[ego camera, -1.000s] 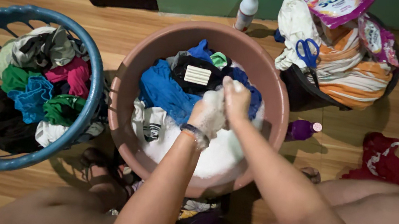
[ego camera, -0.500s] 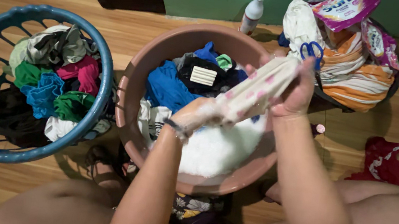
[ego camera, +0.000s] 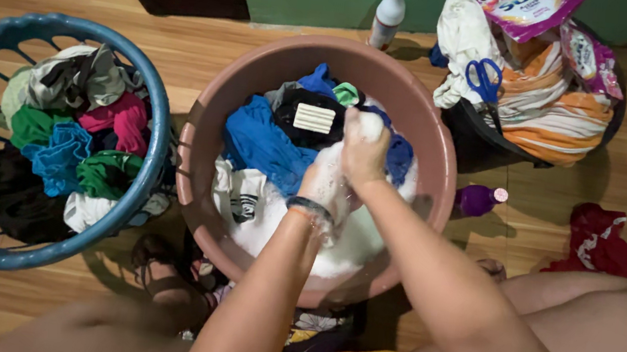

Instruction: The person hand-washes various garments in a pink basin filled with soapy water. They scrub and rinse items one by one, including a white shirt and a patterned cloth, and add liquid detergent from a purple bottle during the process.

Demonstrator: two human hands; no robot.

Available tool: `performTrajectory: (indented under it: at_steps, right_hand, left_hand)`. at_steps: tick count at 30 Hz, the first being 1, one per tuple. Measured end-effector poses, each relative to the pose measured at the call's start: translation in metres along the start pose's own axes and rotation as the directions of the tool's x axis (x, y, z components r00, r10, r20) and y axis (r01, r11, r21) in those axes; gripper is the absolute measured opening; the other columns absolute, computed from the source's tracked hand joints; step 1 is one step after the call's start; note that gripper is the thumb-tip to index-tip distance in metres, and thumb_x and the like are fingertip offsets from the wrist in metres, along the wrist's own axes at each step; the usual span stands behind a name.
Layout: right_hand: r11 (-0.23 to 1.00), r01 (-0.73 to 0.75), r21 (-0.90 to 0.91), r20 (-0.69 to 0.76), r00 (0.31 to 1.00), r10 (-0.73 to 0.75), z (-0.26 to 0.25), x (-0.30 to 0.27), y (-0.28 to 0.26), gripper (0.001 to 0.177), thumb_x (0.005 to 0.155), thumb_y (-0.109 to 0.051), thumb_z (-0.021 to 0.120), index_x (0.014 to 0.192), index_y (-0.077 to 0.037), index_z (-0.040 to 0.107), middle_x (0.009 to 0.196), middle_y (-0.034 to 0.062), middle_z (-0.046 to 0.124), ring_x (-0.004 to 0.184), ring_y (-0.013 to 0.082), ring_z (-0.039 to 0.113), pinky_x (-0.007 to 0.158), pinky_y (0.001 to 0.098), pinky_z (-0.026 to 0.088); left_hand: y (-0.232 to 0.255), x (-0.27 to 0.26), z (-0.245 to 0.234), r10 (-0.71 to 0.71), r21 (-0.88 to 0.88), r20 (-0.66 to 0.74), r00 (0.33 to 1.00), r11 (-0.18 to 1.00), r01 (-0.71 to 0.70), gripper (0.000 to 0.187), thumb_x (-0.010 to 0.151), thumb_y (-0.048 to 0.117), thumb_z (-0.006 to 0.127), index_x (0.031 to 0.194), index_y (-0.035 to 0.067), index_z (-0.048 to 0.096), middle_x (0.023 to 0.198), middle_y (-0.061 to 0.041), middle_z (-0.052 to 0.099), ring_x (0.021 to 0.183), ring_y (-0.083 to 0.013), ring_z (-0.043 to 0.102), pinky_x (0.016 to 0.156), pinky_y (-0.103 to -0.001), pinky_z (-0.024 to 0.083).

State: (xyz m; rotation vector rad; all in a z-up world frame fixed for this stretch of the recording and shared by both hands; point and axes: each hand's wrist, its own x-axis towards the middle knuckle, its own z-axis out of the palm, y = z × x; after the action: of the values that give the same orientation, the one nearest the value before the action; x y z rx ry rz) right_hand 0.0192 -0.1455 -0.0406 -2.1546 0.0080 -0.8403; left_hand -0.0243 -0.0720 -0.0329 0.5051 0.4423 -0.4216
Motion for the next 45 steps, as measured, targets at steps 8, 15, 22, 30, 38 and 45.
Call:
performTrajectory:
  at_steps: [8, 15, 22, 30, 38, 45]
  right_hand:
    - [0.932, 0.293, 0.212, 0.341, 0.872, -0.352, -0.038, -0.033, -0.069, 0.023, 0.105, -0.018, 0.052, 0.098, -0.005, 0.069, 0.085, 0.018, 0.067, 0.078, 0.0385, 0.066, 0.072, 0.0493, 0.051]
    - [0.984, -0.108, 0.141, 0.156, 0.984, 0.086, -0.024, 0.053, 0.052, 0.036, 0.108, -0.023, 0.057, 0.076, -0.007, 0.06, 0.072, 0.0135, 0.06, 0.066, 0.0306, 0.058, 0.062, 0.0482, 0.045]
    - [0.138, -0.77, 0.623, 0.606, 0.586, 0.537, -0.085, 0.097, 0.053, 0.024, 0.102, -0.034, 0.065, 0.092, -0.012, 0.064, 0.076, 0.0042, 0.061, 0.066, 0.0228, 0.062, 0.063, 0.0433, 0.055]
    - [-0.01, -0.779, 0.627, 0.752, 0.602, 0.269, -0.127, 0.116, 0.003, 0.033, 0.105, -0.045, 0.062, 0.099, -0.012, 0.063, 0.095, 0.01, 0.069, 0.092, 0.0273, 0.07, 0.092, 0.0477, 0.06]
    - [0.366, -0.627, 0.688, 0.636, 0.764, 0.112, -0.113, 0.073, -0.064, 0.042, 0.089, -0.047, 0.066, 0.106, -0.01, 0.074, 0.094, 0.0095, 0.072, 0.089, 0.0237, 0.07, 0.087, 0.0449, 0.056]
    - [0.994, -0.009, 0.108, 0.41, 0.912, -0.036, -0.048, 0.001, -0.049, 0.039, 0.109, -0.032, 0.056, 0.081, -0.007, 0.067, 0.072, 0.0143, 0.066, 0.062, 0.0271, 0.063, 0.06, 0.043, 0.05]
  left_hand:
    - [-0.003, 0.034, -0.055, 0.187, -0.28, 0.368, 0.911, 0.956, -0.083, 0.031, 0.103, 0.042, 0.049, 0.084, 0.018, 0.053, 0.076, 0.0, 0.053, 0.07, -0.0153, 0.055, 0.064, -0.029, 0.048]
    - [0.033, -0.044, 0.036, -0.201, 0.13, 0.572, 0.795, 0.979, 0.154, 0.029, 0.104, 0.039, 0.053, 0.1, 0.014, 0.068, 0.075, 0.001, 0.064, 0.058, -0.0158, 0.058, 0.049, -0.032, 0.049]
    - [0.082, -0.086, 0.068, -0.25, 0.146, 0.43, 0.868, 0.968, 0.206, 0.052, 0.104, 0.037, 0.055, 0.143, 0.003, 0.051, 0.13, -0.01, 0.067, 0.117, -0.0233, 0.068, 0.107, -0.043, 0.056]
    - [0.109, -0.082, 0.041, -0.265, 0.572, 0.531, 0.805, 0.813, -0.109, 0.061, 0.092, 0.033, 0.077, 0.138, -0.002, 0.055, 0.113, -0.01, 0.068, 0.095, -0.0207, 0.067, 0.086, -0.036, 0.057]
    - [0.043, -0.03, 0.033, -0.172, 0.122, 0.339, 0.925, 0.983, 0.138, 0.039, 0.102, 0.044, 0.059, 0.114, 0.007, 0.067, 0.089, -0.007, 0.073, 0.07, -0.0191, 0.068, 0.058, -0.032, 0.053]
    - [0.001, -0.043, 0.044, -0.212, 0.24, -0.204, 0.956, 0.935, 0.259, 0.032, 0.099, 0.054, 0.054, 0.089, 0.024, 0.06, 0.071, 0.004, 0.057, 0.055, -0.014, 0.054, 0.045, -0.031, 0.041]
